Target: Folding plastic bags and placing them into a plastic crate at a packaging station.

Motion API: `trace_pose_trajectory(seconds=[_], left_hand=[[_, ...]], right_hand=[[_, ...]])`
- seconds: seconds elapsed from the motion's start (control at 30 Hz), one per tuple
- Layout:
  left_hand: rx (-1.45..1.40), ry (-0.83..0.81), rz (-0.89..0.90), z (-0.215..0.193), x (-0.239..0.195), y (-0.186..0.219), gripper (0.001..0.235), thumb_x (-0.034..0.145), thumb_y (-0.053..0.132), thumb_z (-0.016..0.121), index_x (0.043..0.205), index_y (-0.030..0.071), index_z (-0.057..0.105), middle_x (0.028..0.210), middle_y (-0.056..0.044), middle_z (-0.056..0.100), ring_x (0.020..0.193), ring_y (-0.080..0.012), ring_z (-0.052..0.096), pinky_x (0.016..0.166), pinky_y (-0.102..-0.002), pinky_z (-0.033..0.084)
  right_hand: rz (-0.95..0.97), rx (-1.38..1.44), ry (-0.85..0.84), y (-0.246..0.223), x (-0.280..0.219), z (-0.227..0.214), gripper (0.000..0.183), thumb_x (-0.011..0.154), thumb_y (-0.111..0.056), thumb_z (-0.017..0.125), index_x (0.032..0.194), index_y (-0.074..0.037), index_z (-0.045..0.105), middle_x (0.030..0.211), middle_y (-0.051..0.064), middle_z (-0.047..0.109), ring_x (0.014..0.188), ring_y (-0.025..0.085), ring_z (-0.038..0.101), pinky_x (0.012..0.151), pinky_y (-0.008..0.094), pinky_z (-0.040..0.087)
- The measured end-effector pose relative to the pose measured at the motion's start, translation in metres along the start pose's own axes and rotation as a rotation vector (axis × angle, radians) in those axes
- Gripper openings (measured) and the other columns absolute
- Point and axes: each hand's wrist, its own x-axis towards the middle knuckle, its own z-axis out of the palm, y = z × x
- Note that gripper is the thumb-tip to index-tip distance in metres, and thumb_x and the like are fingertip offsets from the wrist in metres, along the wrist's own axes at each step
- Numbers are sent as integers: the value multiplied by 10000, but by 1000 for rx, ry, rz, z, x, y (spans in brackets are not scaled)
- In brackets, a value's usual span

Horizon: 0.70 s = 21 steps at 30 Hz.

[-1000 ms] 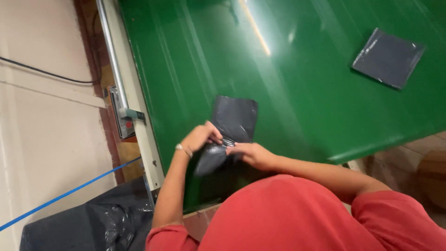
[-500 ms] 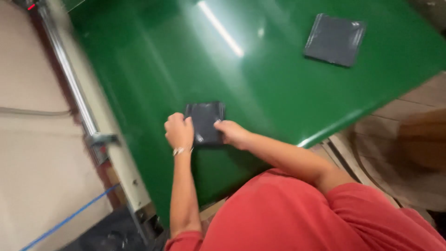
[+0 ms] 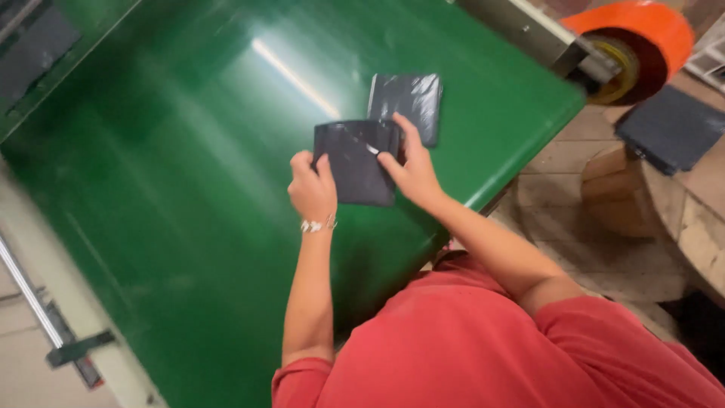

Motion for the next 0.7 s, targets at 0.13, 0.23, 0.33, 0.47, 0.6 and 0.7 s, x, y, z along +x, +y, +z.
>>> trace_pose_trajectory(seconds=[0.13,0.23,0.33,0.47,0.6,0.7], left_hand=[[0,-254,-169,86,42,59,335,1009,505,487,1096,183,517,980,-122,725,865,-463,701,761,-582,549],[95,-298,-164,140,52,70,360,1021,552,416,1107,210,487,981,-100,724,876,-423,708,784,-549,555],[186,-280,-132,174,52,67,372,1018,566,403,1073,206,484,912,-99,720,792,-424,712,721,-551,573],[295,-175,-80,192,42,59,337,1013,532,431,1036,202,494,876,-66,687,697,-384,709,635,-506,581],[450,-53,75,200,47,51,357,959,536,517,997,181,518,882,-14,592,812,-285,671,615,-424,591],[406,-205,46,197,53,60,470,948,552,553,1157,131,557,1015,-41,571,968,-270,608,701,-442,596]], right_hand=[[16,-231,23,69,73,-56,711,877,-120,741,1494,-163,391,1037,262,713,1042,459,660,885,567,512],[62,-297,-28,111,108,-77,684,875,-152,746,1460,-182,393,984,165,751,984,361,709,832,483,560],[158,-348,-88,121,123,-87,643,860,-191,757,1412,-133,432,1073,279,701,1061,449,658,890,562,532],[258,-467,-179,138,125,-87,657,870,-300,749,1422,-161,421,1104,227,700,1089,403,664,922,530,541],[284,-634,-236,144,130,-82,661,894,-355,718,1420,-132,384,1106,232,697,1062,406,682,903,539,539],[283,-862,-303,115,127,-81,620,923,-373,651,1398,-99,363,1063,196,702,960,398,710,830,535,558]])
